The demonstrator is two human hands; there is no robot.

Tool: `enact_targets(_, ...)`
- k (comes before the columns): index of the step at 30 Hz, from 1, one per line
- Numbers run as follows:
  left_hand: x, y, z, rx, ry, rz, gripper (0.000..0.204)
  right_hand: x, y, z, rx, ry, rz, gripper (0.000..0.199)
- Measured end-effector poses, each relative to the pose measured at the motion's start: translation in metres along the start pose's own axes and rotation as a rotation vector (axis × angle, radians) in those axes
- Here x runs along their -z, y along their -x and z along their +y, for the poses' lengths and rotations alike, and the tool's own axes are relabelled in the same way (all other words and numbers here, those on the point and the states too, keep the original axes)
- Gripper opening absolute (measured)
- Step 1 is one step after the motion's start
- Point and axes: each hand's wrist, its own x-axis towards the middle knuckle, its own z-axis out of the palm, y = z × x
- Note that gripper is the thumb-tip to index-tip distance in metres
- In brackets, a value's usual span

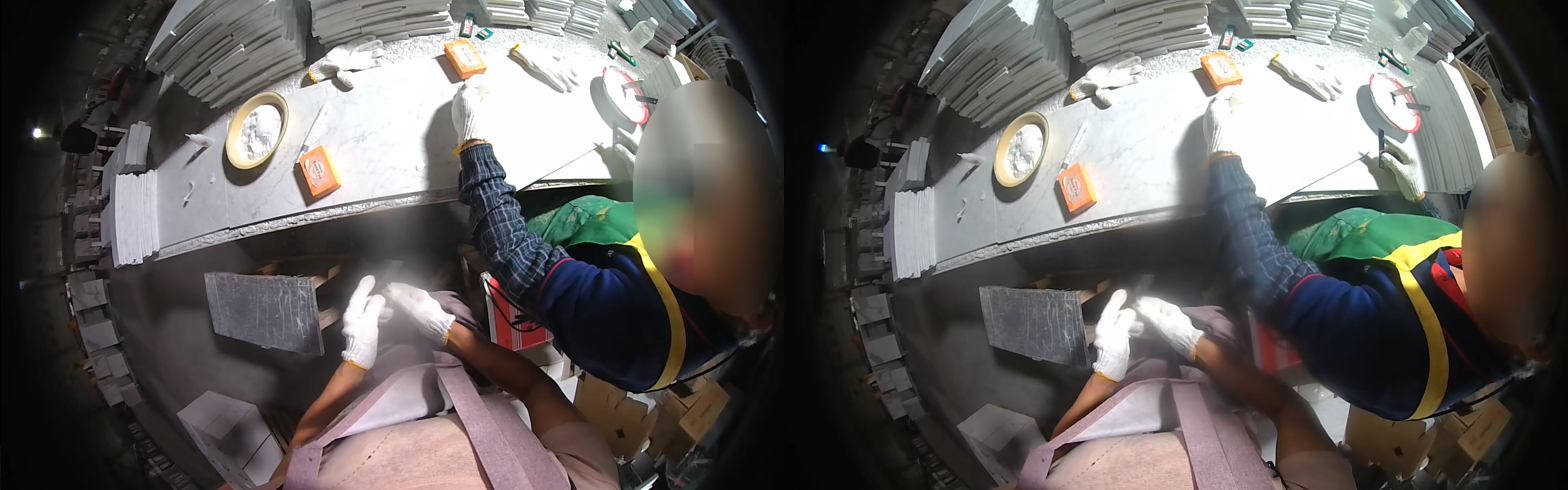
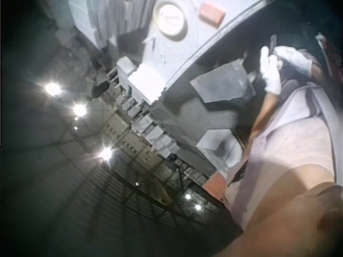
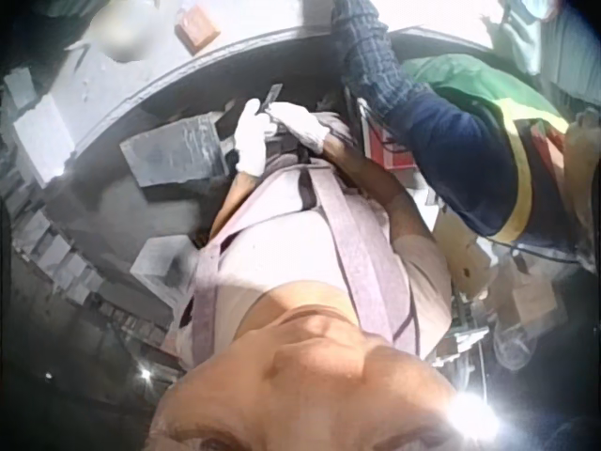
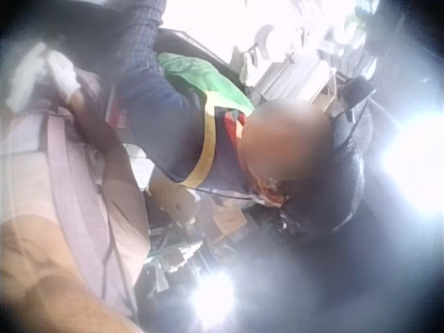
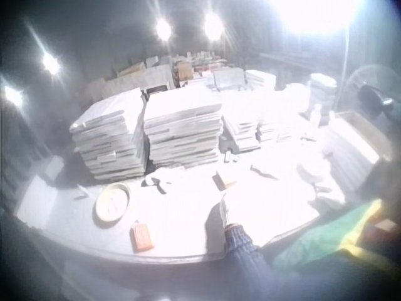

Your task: The person smooths and cleans the edges of rectangular stone tiles using a metal file and an orange block. They apply a white paste from a small bottle to the tile edges, spread it with the file, and wipe the surface before stacking the finished tiles.

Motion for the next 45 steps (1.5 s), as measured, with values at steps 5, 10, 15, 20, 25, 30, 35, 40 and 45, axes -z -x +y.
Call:
enact_targets(5,0.001,-0.004,-0.028,-0.084,-0.152,-0.010,0.051,-0.009,-0.012,0.041,-0.074,0.164,-0.045,0.025)
enact_targets(10,0.020,-0.012,-0.068,-0.105,-0.268,-0.112,0.051,-0.021,-0.007,0.057,-0.091,0.167,-0.032,0.026)
enact_targets(15,0.043,-0.006,-0.111,-0.098,-0.276,-0.126,0.054,-0.031,0.007,0.041,-0.282,0.059,0.023,0.031)
enact_targets(20,0.090,0.000,-0.164,0.011,-0.412,-0.049,0.053,-0.057,-0.011,0.035,-0.410,-0.478,0.187,0.021)
enact_targets(25,0.145,-0.003,-0.227,0.050,-0.490,0.012,0.056,-0.058,-0.053,0.068,-0.580,-0.304,0.054,0.030)
enact_targets(30,0.167,-0.043,-0.295,0.155,-0.667,-0.095,0.056,-0.045,-0.098,0.135,-0.578,-0.190,0.019,0.035)
enact_targets(35,0.142,-0.107,-0.340,0.147,-0.712,-0.098,0.056,-0.018,-0.138,0.186,-0.635,-0.243,0.067,0.041)
enact_targets(40,0.114,-0.184,-0.343,0.079,-0.741,-0.260,0.052,0.007,-0.168,0.218,-0.572,-0.308,0.078,0.049)
enact_targets(45,0.098,-0.263,-0.331,-0.157,-0.923,-0.222,0.050,0.019,-0.214,0.241,-0.500,-0.189,0.172,0.054)
